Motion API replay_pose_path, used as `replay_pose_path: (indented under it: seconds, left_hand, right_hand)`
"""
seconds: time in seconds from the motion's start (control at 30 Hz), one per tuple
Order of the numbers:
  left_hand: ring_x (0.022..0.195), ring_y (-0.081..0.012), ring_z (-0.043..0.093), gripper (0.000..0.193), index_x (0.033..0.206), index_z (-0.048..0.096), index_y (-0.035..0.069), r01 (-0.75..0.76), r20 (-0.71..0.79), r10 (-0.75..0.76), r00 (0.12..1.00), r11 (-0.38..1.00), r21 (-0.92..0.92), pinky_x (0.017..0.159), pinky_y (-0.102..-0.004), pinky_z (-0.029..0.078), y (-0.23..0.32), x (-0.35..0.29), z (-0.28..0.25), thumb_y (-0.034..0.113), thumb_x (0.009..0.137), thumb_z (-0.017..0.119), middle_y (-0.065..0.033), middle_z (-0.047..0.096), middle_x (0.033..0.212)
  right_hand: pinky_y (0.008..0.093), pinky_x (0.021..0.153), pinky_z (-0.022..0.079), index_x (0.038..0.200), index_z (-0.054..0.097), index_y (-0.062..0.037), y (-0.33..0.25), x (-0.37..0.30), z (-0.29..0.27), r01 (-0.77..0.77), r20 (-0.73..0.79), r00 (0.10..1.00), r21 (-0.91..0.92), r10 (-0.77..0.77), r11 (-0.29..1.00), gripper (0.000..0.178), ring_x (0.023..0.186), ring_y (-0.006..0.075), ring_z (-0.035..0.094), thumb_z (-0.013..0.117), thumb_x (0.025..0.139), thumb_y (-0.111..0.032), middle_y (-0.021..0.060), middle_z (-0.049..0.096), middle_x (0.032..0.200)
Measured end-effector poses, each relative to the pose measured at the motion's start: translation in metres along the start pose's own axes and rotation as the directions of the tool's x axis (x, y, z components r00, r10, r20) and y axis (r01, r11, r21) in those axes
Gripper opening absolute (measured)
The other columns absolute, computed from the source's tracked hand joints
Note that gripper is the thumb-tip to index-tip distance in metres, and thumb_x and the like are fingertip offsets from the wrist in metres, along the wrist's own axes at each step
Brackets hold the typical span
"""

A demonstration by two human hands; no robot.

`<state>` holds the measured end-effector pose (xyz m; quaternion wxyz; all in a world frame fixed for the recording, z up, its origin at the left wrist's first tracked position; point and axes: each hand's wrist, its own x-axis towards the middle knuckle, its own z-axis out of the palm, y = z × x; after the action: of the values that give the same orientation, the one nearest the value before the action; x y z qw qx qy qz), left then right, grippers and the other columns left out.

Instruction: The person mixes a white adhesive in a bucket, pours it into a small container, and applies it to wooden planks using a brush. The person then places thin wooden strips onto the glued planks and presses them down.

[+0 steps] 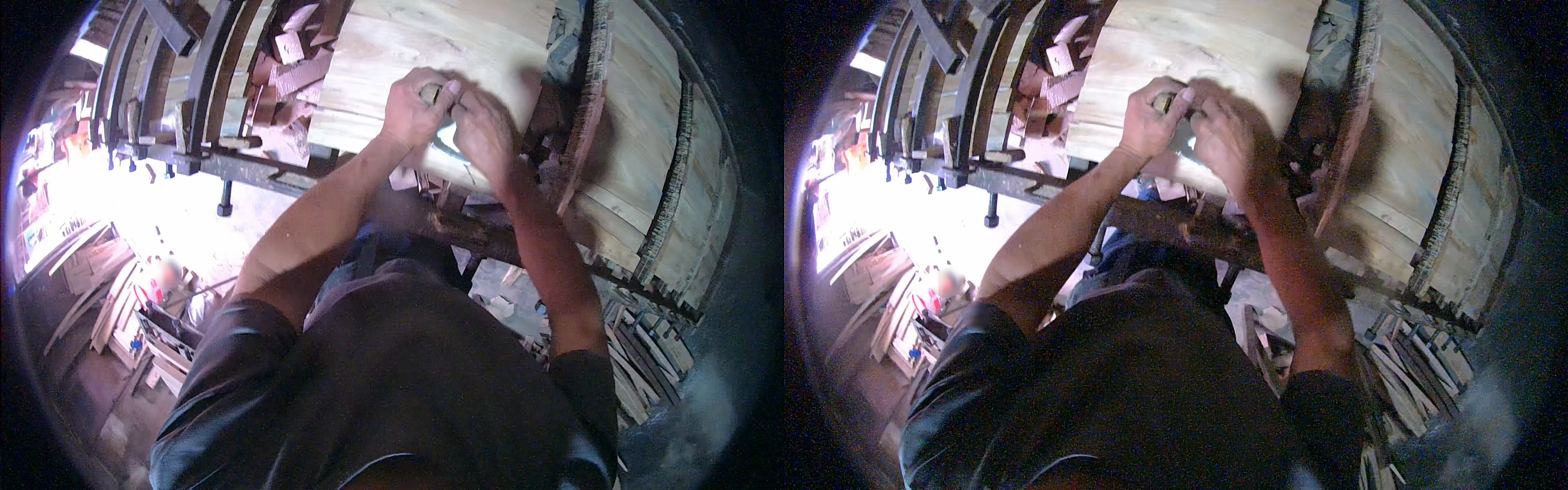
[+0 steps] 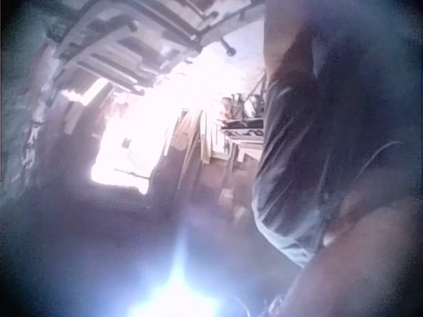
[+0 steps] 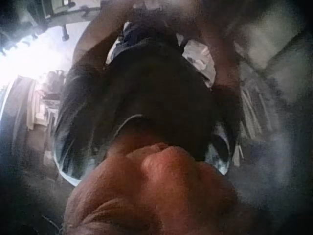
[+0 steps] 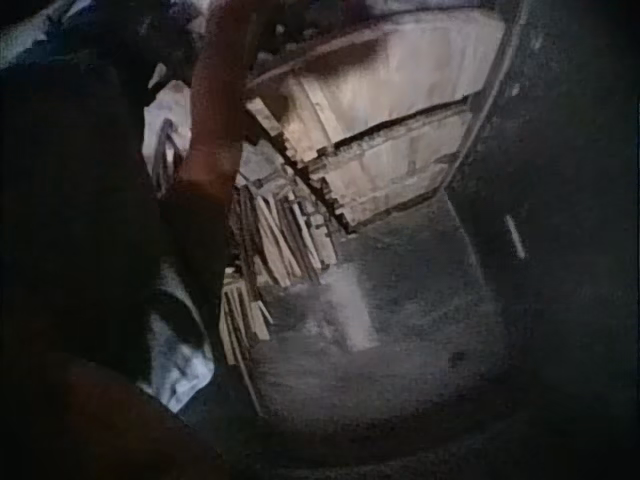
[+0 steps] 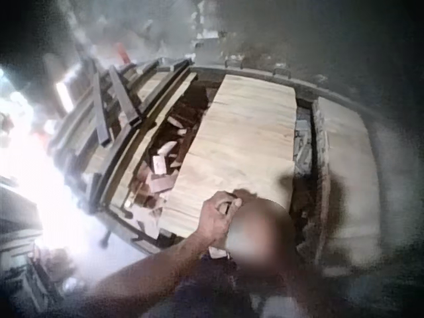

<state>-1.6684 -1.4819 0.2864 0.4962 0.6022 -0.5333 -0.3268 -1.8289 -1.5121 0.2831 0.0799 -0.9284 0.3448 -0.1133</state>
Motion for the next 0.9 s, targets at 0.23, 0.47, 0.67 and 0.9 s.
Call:
replay_pose_path:
  seconds: [0.23, 0.47, 0.67, 0.9]
  left_hand:
    - [0.093, -0.032, 0.064, 0.03, 0.087, 0.072, 0.006, -0.011, 0.043, 0.009, 0.999, 0.999, 0.034, 0.087, -0.0387, 0.05, -0.003, -0.001, -0.001, 0.035, 0.088, 0.067, -0.0122, 0.07, 0.091]
    - [0.096, -0.0338, 0.063, 0.032, 0.087, 0.071, 0.005, -0.009, 0.007, 0.008, 1.0, 0.997, 0.077, 0.087, -0.0408, 0.05, -0.004, -0.002, -0.003, 0.037, 0.088, 0.066, -0.0132, 0.069, 0.092]
    - [0.096, -0.0343, 0.062, 0.036, 0.086, 0.069, 0.005, -0.029, 0.035, 0.024, 0.999, 0.987, 0.16, 0.088, -0.0416, 0.05, -0.01, 0.0, 0.001, 0.04, 0.089, 0.063, -0.0135, 0.069, 0.093]
    - [0.092, -0.0357, 0.062, 0.036, 0.086, 0.07, 0.006, -0.031, 0.01, 0.03, 0.999, 0.99, 0.135, 0.085, -0.0426, 0.051, -0.009, -0.001, 0.0, 0.041, 0.088, 0.063, -0.0161, 0.067, 0.088]
  right_hand:
    - [0.0468, 0.069, 0.052, 0.095, 0.067, -0.0024, 0.038, -0.029, 0.012, -0.057, 0.149, 0.986, -0.136, 0.078, 0.989, 0.019, 0.077, 0.0343, 0.066, 0.056, 0.083, -0.013, 0.0183, 0.068, 0.086]
    - [0.0537, 0.082, 0.051, 0.101, 0.067, -0.0055, 0.002, -0.025, -0.025, -0.097, 0.616, 0.737, -0.313, 0.28, 0.945, 0.026, 0.092, 0.0374, 0.068, 0.051, 0.091, -0.023, 0.0216, 0.068, 0.104]
    - [0.0509, 0.074, 0.051, 0.093, 0.067, -0.0019, 0.0, -0.014, -0.022, -0.266, 0.135, 0.955, 0.007, 0.263, 0.964, 0.02, 0.083, 0.0358, 0.067, 0.059, 0.084, -0.018, 0.0207, 0.069, 0.09]
    - [0.0463, 0.067, 0.055, 0.091, 0.067, -0.0073, 0.015, 0.002, -0.01, 0.151, 0.329, 0.942, -0.224, -0.071, 0.963, 0.015, 0.078, 0.0327, 0.07, 0.056, 0.086, -0.017, 0.014, 0.068, 0.085]
